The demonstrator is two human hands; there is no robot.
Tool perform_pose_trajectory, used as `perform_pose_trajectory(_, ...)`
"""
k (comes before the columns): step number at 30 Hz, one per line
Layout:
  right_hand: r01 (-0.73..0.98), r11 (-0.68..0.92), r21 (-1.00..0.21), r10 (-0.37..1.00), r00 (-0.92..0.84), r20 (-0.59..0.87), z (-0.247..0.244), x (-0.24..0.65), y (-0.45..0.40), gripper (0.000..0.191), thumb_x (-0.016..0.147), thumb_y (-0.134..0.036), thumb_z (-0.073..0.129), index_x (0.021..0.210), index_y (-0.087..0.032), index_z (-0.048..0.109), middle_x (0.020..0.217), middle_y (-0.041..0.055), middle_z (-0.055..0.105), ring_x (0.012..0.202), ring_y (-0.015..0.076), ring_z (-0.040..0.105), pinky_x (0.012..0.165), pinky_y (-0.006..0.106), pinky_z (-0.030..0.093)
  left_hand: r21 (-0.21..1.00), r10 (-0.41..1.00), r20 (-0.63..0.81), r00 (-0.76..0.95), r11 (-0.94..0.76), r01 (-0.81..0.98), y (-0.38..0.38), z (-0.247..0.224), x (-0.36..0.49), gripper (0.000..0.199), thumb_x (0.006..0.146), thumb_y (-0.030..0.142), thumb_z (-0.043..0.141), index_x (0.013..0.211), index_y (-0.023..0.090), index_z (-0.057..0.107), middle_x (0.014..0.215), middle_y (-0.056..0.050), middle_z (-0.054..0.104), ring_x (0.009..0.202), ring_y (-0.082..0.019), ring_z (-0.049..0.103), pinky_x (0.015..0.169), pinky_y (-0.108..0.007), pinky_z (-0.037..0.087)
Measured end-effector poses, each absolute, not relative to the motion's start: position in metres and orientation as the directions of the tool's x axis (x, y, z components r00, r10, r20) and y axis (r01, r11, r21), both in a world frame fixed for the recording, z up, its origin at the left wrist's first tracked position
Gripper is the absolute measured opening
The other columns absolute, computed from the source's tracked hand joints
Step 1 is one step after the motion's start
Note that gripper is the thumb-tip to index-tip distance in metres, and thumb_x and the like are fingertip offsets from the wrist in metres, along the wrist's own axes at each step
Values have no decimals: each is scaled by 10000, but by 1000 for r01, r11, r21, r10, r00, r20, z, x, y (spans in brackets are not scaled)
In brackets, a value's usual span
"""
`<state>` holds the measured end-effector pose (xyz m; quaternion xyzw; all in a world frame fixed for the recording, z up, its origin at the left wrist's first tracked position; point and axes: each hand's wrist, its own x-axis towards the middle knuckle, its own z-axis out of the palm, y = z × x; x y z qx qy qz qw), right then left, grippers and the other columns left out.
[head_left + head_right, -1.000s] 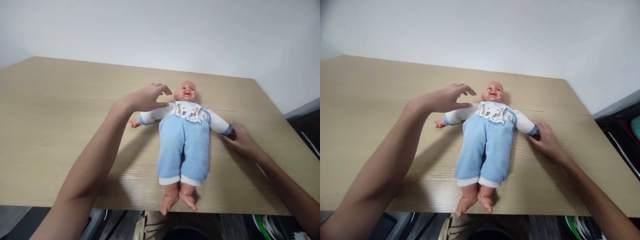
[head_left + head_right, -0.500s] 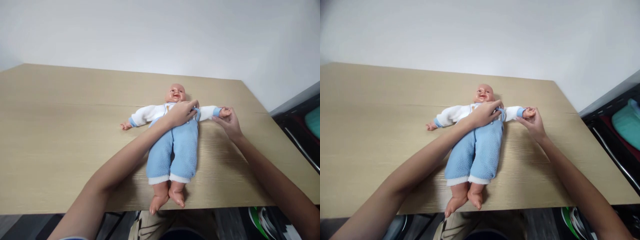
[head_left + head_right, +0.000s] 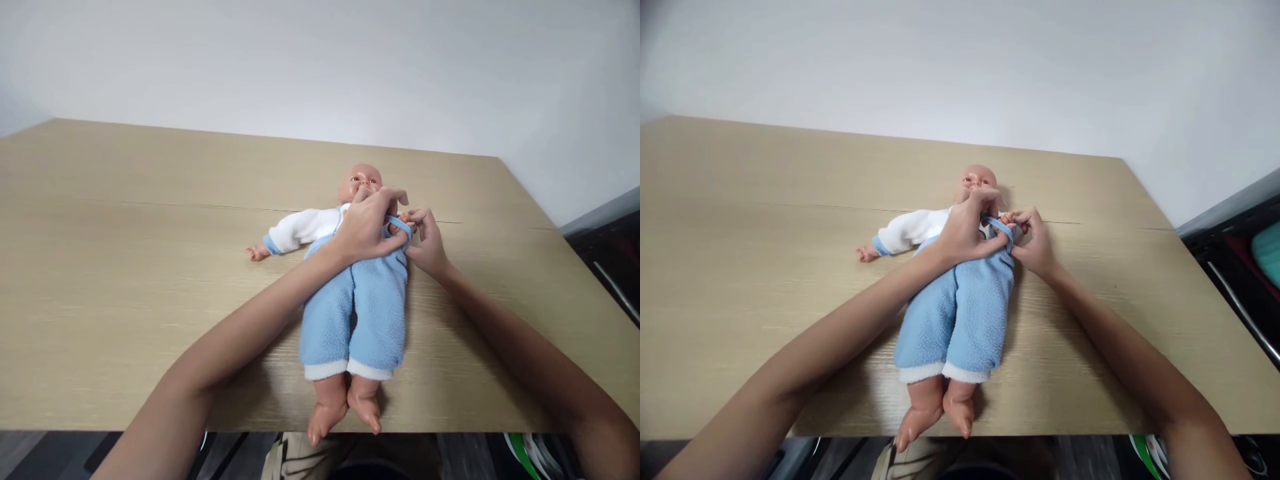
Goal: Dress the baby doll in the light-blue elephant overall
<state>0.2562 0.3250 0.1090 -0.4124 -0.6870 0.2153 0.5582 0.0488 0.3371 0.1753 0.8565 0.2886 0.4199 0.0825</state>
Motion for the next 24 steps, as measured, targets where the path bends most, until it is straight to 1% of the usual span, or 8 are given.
perform_pose_trajectory(4,421,594,-686,792,-159,589,119,262,316,410,892,-620,856,983,-313,600,1097,74,703,996,301,657,885,481,561,390,610,565,556,-791,471,330,191,50,274,912,321,659,1170,231,641,1050,-83,783,1021,-309,719,1114,-507,470)
perform_pose_trajectory(6,416,638,-648,761,-213,612,124,263,314,343,990,-624,760,974,-310,621,1096,83,698,1009,311,656,905,502,557,440,643,532,551,-766,469,332,197,51,153,899,296,662,1036,235,632,1027,-78,781,1028,-304,705,1082,-484,478)
perform_pose_trajectory(9,371,684,-628,722,-217,657,127,262,311,406,1135,-645,527,941,-302,624,1063,88,679,1041,316,661,958,525,549,628,739,447,504,-660,412,340,200,53,73,902,247,650,924,230,583,956,-58,743,958,-257,673,945,-408,510)
perform_pose_trajectory(12,367,674,-641,728,-186,660,128,256,305,472,1112,-722,554,918,-301,636,1045,83,683,1013,309,654,965,523,550,782,830,311,463,-501,372,352,196,52,75,937,250,636,912,221,572,921,-26,702,886,-212,636,825,-350,479)
perform_pose_trajectory(15,345,558,-755,822,-103,561,128,248,300,468,1062,-749,644,917,-305,646,1006,70,692,1016,299,656,996,505,565,786,840,218,496,-452,421,357,193,50,134,967,281,634,865,215,577,848,1,654,843,-199,603,778,-344,421)
perform_pose_trajectory(19,95,310,-946,949,22,314,124,244,299,451,1014,-758,673,1011,-309,637,1000,39,712,1039,272,714,1011,444,611,721,847,227,480,-477,502,356,192,49,319,998,321,655,752,235,472,733,24,539,748,-186,525,720,-355,336)
perform_pose_trajectory(21,21,231,-973,970,68,232,119,245,300,446,988,-743,686,1001,-303,614,992,31,711,1037,259,727,989,415,624,711,845,201,496,-474,519,356,193,48,406,1012,368,687,715,240,442,701,27,511,720,-183,504,710,-361,317)
perform_pose_trajectory(24,49,151,-987,978,136,156,110,247,304,446,951,-723,706,951,-296,579,951,9,690,991,232,713,948,374,620,716,833,156,531,-466,520,358,194,47,445,1030,414,694,702,244,445,688,25,509,703,-186,499,704,-370,308)
